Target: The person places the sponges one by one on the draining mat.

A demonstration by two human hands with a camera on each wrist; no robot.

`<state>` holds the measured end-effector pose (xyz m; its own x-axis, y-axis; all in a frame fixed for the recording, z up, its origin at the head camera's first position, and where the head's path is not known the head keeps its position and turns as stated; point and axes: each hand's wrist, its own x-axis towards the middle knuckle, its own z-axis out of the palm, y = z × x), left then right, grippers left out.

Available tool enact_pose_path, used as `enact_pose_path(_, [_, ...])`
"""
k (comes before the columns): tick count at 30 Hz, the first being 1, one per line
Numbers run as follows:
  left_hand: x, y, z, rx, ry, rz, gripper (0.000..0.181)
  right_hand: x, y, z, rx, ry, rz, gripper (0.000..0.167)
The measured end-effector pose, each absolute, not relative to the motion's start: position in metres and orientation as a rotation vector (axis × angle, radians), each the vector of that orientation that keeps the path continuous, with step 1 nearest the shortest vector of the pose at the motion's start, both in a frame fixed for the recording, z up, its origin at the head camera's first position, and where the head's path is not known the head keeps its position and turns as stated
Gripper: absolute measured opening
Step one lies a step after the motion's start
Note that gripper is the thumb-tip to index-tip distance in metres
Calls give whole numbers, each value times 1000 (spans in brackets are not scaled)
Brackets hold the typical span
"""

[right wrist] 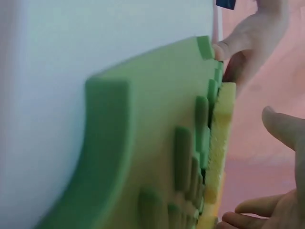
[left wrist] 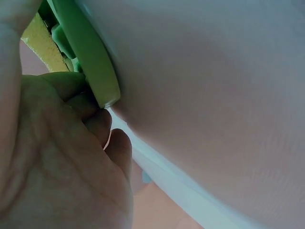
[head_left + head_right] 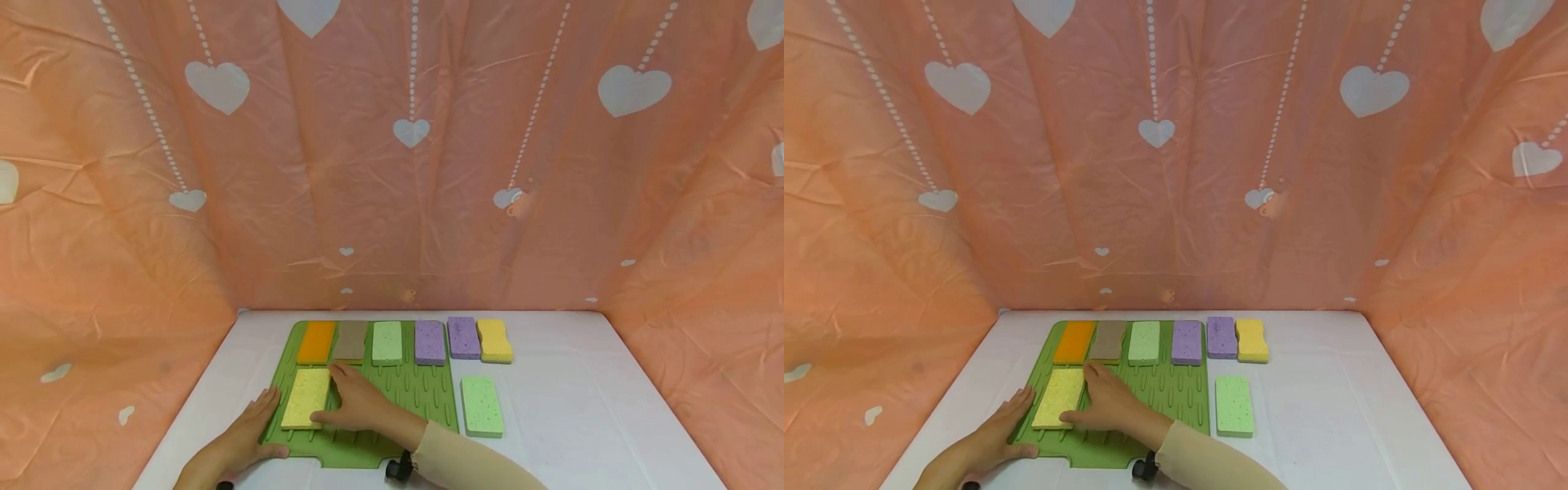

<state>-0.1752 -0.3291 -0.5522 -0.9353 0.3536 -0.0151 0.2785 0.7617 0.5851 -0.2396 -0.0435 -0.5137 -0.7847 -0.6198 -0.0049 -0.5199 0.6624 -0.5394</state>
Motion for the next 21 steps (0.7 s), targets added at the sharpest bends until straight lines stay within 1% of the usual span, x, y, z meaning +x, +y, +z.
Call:
enact_pose_path(5, [-176,-329,-555,527,2846,905,121,-241,-26,-507,-921,2679,-814,100])
enact_pose_path(12, [-176,-324,-545,439,2801,885,123,-240,2,-501,-893,2636,-874,98])
enact_pose_path(15, [-176,-322,-541,439,2816,844,123,-240,15,-499,-870,2637,-916,99])
enact_pose_path(21, [-176,-325,-550,395,2790,911,126,-240,42,-498,-847,2640,-966,99])
